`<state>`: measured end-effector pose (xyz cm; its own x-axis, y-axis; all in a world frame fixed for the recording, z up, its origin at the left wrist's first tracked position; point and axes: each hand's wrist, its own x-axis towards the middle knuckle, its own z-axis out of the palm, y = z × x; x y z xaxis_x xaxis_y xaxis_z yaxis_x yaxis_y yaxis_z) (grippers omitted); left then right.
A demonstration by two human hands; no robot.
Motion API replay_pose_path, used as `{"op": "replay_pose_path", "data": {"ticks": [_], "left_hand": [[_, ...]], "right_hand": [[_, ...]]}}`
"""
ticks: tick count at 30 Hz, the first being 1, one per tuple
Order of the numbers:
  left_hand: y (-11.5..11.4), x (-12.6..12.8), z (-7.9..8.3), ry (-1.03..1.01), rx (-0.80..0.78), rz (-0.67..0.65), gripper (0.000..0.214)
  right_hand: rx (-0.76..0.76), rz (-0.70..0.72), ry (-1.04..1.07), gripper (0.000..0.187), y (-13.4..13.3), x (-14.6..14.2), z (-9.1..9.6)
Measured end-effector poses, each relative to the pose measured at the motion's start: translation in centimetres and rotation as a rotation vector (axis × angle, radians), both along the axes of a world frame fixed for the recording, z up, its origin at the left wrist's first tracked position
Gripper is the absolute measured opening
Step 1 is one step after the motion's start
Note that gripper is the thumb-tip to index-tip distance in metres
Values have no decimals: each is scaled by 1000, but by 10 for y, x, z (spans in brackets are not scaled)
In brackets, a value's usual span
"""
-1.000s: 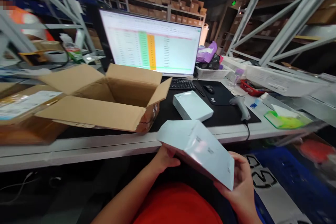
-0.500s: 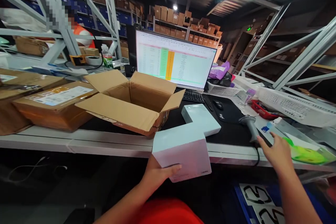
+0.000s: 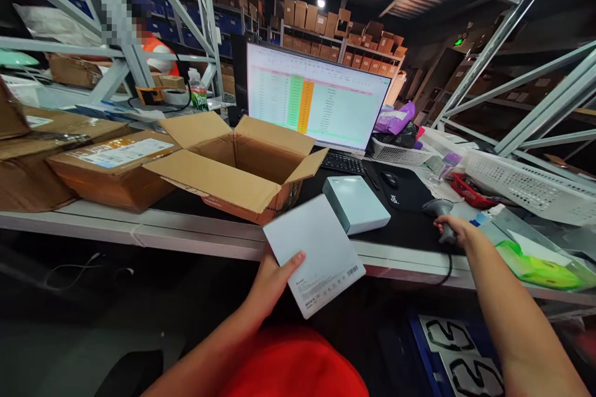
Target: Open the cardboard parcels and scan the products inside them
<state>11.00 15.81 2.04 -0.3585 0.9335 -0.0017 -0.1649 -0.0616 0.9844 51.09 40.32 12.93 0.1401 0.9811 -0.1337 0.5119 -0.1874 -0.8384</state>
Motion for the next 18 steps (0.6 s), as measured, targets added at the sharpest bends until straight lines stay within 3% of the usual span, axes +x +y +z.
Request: {"op": "replay_pose_path", "data": {"ticks": [2, 4, 8, 11, 14, 18], "left_hand": [[-1, 0, 2, 4, 10, 41, 76], [-4, 0, 2, 35, 12, 105, 76], [-8, 1, 0, 61, 14, 160, 78], [-9, 2, 0, 85, 39, 173, 76], [-9, 3, 2, 90, 44, 169, 73], [-10, 4, 7, 63, 35, 160, 73]], "right_hand": [[-73, 27, 17, 24, -15, -9, 10], [-129, 89, 34, 26, -47, -16, 19], [-233, 394, -13, 51, -153, -38, 30], [-336, 533, -151, 64, -220, -60, 34], [-351, 602, -176, 61, -248, -76, 35], [-346, 629, -144, 56, -251, -78, 33]]}}
